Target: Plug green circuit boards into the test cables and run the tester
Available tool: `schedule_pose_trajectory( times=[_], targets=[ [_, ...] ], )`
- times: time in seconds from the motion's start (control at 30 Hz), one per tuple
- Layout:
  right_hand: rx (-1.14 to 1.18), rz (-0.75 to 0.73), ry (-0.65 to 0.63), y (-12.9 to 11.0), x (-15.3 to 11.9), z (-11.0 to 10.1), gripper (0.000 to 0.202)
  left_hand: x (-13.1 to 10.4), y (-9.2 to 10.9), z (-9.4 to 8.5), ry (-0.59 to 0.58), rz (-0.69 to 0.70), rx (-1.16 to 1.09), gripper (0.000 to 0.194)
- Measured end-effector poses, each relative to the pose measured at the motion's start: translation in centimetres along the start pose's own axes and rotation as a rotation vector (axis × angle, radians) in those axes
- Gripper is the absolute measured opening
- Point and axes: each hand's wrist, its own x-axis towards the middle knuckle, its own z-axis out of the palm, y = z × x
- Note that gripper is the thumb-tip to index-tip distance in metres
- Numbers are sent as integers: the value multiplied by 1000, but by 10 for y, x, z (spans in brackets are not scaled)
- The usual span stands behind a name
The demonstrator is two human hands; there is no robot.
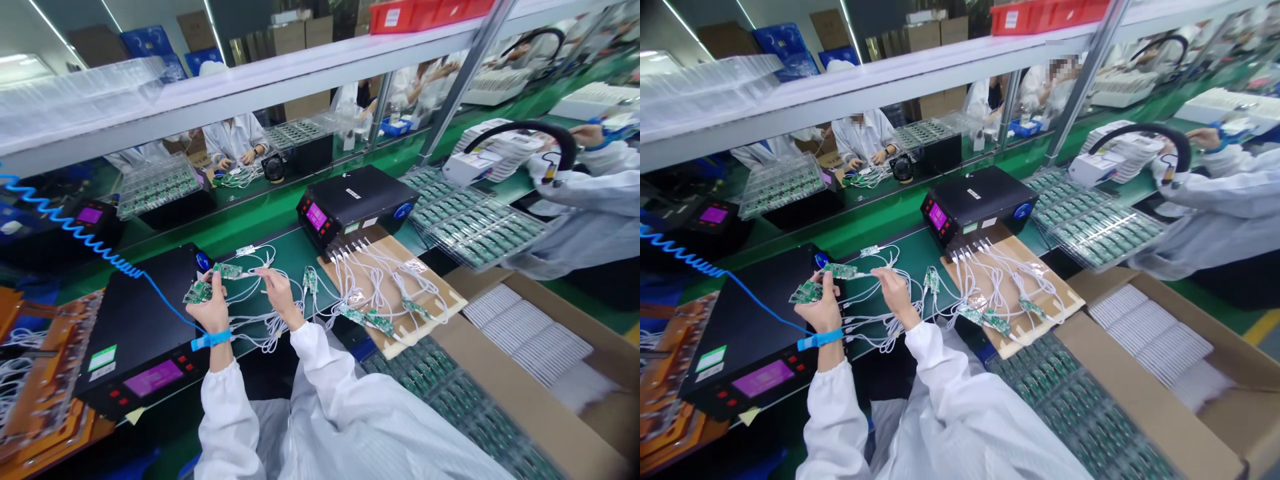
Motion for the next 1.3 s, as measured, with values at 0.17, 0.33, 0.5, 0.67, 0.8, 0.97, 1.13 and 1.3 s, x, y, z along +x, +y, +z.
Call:
schedule_pose_trajectory(
  times=[0.17,0.33,0.5,0.67,0.8,0.97,1.13,1.3],
  targets=[
    [61,189,213,-21,7,-4,27,-7,-8,2,48,35,50,41],
    [136,113,45,-49,9,-1,25,-20,-12,4,11,-17,57,39],
    [204,87,-73,-66,4,6,34,-27,-15,3,19,-6,58,38],
    [162,56,-31,-72,3,10,27,-30,-17,0,5,16,33,34],
    [101,88,51,-73,3,12,16,-31,-17,0,1,24,11,34],
    [108,61,65,-75,5,11,21,-32,-17,1,7,14,9,35],
    [130,98,56,-83,7,12,19,-35,-15,2,-13,14,-14,29],
    [176,126,142,-86,8,15,15,-38,-13,4,-7,10,-28,31]
  ],
)
